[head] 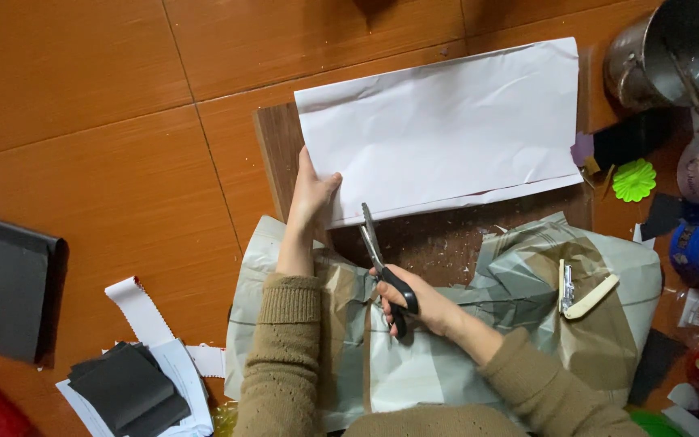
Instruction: Constructing and wrapping a giraffe-shaped frame with paper and glue.
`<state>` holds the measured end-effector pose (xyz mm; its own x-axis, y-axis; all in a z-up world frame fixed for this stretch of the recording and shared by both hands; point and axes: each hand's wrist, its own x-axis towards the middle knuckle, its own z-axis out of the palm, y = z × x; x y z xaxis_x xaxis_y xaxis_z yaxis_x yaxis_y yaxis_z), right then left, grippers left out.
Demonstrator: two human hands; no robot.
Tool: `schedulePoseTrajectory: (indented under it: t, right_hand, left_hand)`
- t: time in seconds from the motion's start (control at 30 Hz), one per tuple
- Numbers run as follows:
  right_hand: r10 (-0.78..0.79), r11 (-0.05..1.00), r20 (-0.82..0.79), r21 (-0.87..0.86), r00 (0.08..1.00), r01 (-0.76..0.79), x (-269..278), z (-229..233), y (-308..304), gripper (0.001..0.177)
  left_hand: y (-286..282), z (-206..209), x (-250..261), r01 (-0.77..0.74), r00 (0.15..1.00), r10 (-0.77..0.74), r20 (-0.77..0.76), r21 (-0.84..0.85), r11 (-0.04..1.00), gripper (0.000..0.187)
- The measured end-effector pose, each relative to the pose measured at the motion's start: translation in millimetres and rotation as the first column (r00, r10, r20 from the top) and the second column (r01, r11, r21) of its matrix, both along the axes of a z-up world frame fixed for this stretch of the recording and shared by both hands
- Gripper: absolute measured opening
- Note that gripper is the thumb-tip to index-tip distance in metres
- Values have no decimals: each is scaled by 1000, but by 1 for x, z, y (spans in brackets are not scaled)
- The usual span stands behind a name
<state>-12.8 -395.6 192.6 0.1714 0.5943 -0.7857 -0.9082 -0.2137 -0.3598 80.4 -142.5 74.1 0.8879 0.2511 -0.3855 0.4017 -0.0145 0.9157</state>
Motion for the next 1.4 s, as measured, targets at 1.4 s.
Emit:
schedulePoseTrajectory:
  t: [1.4]
  right_hand:
    - [-126, 985, 132, -102, 983, 140, 46, -13, 44, 44]
  left_hand:
    - [-21, 24, -16, 58, 998, -59, -6, -124, 991, 65]
